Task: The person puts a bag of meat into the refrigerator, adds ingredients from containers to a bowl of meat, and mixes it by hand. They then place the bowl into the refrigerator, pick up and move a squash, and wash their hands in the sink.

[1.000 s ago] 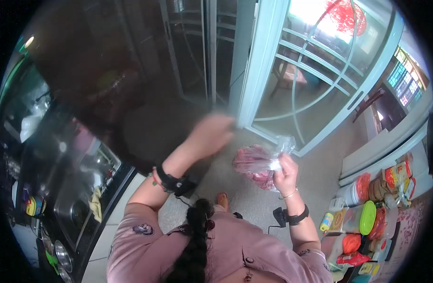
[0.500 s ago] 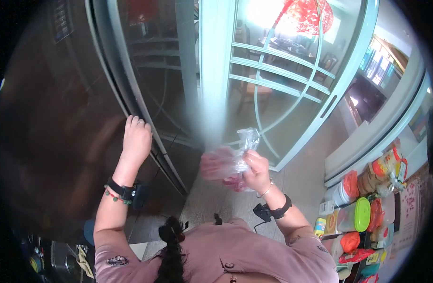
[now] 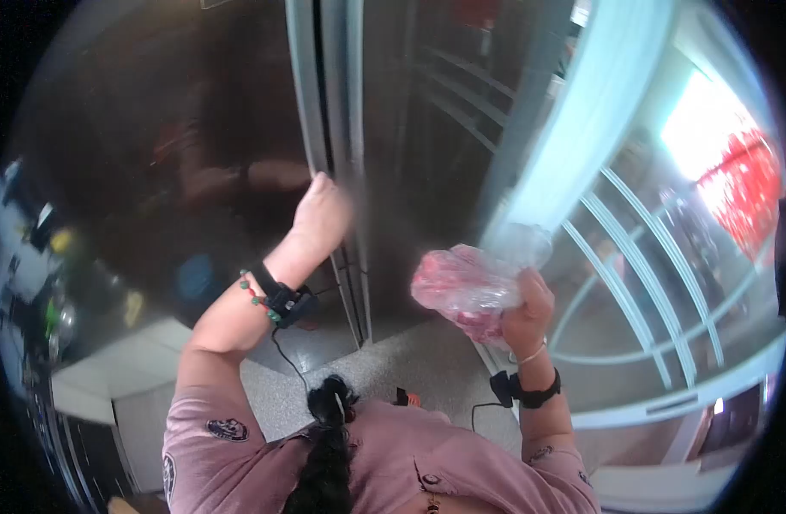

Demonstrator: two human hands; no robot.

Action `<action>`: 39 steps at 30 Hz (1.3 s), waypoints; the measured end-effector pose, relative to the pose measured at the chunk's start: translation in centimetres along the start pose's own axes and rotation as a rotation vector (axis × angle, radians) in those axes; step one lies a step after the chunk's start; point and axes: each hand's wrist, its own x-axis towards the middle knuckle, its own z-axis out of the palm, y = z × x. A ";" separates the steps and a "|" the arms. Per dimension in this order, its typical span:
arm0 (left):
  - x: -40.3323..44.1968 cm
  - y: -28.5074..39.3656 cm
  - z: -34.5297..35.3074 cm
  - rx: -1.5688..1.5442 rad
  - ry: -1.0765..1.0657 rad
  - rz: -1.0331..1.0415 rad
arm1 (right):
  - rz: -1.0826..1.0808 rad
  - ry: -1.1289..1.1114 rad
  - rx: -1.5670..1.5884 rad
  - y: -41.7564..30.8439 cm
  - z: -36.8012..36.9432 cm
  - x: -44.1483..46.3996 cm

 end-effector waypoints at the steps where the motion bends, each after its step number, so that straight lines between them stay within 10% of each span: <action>1: 0.3 0.1 -0.1 -0.015 0.051 -0.025 | -0.001 -0.012 0.013 1.2 -0.2 0.8; 23: -19.4 6.0 -18.2 -0.114 -0.154 -0.023 | -0.263 0.075 0.431 3.9 8.2 9.6; 39: -48.5 0.8 -28.4 0.165 -0.443 -0.662 | -0.207 0.183 0.627 -9.3 23.1 10.9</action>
